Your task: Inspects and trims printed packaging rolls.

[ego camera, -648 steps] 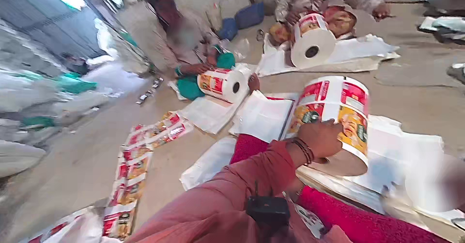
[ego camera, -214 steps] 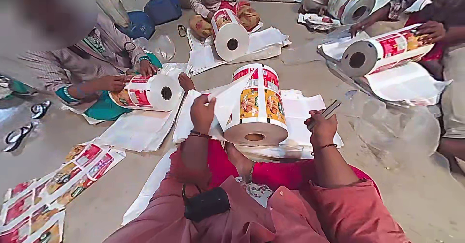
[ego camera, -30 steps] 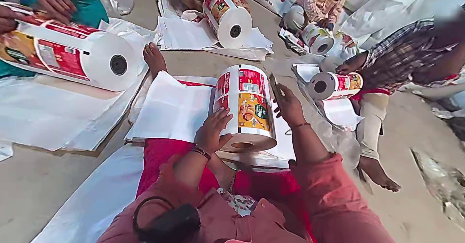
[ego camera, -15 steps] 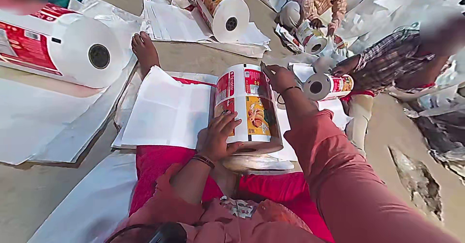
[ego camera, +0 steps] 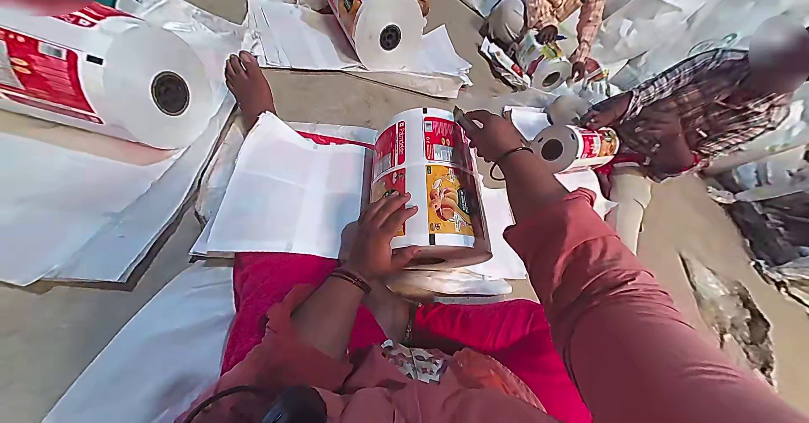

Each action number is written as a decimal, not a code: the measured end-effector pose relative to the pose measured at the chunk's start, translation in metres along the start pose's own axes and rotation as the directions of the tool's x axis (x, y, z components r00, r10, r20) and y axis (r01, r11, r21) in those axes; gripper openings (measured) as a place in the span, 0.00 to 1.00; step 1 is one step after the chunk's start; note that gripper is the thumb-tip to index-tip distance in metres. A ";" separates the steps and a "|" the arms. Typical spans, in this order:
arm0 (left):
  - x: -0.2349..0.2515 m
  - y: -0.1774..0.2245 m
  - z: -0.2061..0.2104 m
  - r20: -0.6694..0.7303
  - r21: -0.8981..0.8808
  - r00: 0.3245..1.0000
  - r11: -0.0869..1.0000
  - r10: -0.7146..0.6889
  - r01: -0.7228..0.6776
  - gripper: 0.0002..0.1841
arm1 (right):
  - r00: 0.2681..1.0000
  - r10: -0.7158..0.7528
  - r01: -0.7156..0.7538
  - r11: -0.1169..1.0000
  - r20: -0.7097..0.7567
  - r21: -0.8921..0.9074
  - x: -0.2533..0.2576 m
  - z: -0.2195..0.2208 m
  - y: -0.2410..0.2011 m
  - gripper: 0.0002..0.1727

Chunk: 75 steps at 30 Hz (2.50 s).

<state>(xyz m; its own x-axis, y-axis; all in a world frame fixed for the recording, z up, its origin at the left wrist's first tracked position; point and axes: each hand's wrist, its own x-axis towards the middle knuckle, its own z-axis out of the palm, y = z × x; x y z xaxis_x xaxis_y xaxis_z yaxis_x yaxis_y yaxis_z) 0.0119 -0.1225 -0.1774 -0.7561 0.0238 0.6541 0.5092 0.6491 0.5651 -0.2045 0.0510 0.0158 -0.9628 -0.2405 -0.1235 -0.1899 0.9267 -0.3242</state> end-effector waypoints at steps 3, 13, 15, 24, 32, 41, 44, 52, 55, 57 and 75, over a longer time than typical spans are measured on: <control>0.000 0.000 0.001 -0.004 -0.013 1.000 1.000 0.004 -0.005 0.38 | 0.998 -0.008 0.011 0.999 -0.069 0.037 0.000 0.009 0.007 0.25; 0.002 -0.001 0.002 -0.009 -0.028 1.000 1.000 0.013 -0.013 0.39 | 0.998 -0.038 0.036 0.999 -0.045 -0.029 0.006 0.003 0.001 0.23; 0.001 -0.002 0.002 -0.005 -0.021 1.000 1.000 0.002 -0.002 0.40 | 0.999 -0.024 0.024 1.000 -0.037 -0.001 0.007 0.005 0.002 0.24; 0.000 0.000 0.002 0.003 -0.019 1.000 1.000 -0.011 0.011 0.40 | 1.000 0.005 -0.007 0.997 0.021 0.072 0.007 0.002 0.008 0.26; 0.000 0.000 0.002 -0.021 -0.018 1.000 1.000 0.000 -0.001 0.38 | 0.994 -0.036 0.038 0.999 0.102 -0.018 -0.005 -0.008 0.007 0.28; 0.004 0.007 -0.005 0.018 0.013 1.000 1.000 0.000 -0.001 0.40 | 0.988 -0.017 0.027 0.998 0.157 -0.061 -0.059 -0.006 0.012 0.27; 0.003 0.007 -0.008 0.049 0.009 0.999 1.000 -0.009 0.009 0.41 | 0.982 0.011 -0.002 0.999 0.187 -0.050 -0.086 -0.003 0.014 0.28; 0.003 0.011 -0.011 0.063 -0.014 0.998 0.999 -0.030 0.031 0.37 | 0.968 -0.056 0.086 0.990 0.245 -0.113 -0.173 0.002 0.018 0.29; 0.002 0.012 -0.013 0.077 0.004 0.996 0.999 -0.037 0.037 0.37 | 0.961 -0.049 0.090 0.986 0.272 -0.139 -0.208 0.004 0.017 0.29; 0.003 0.012 -0.012 0.075 0.003 0.997 0.999 -0.034 0.034 0.37 | 0.959 -0.042 0.091 0.982 0.282 -0.164 -0.230 0.004 0.015 0.30; 0.004 0.014 -0.014 0.101 0.028 0.995 1.000 -0.009 0.006 0.36 | 0.994 0.053 0.015 0.811 -0.099 0.584 -0.325 0.092 0.068 0.35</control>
<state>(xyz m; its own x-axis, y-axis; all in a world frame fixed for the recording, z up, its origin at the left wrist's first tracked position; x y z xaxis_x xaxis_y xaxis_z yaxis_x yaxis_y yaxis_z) 0.0222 -0.1242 -0.1597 -0.7983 0.0950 0.5948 0.4930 0.6703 0.5546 0.1129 0.1653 -0.0528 -0.9858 -0.1611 -0.0467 -0.0562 0.5796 -0.8130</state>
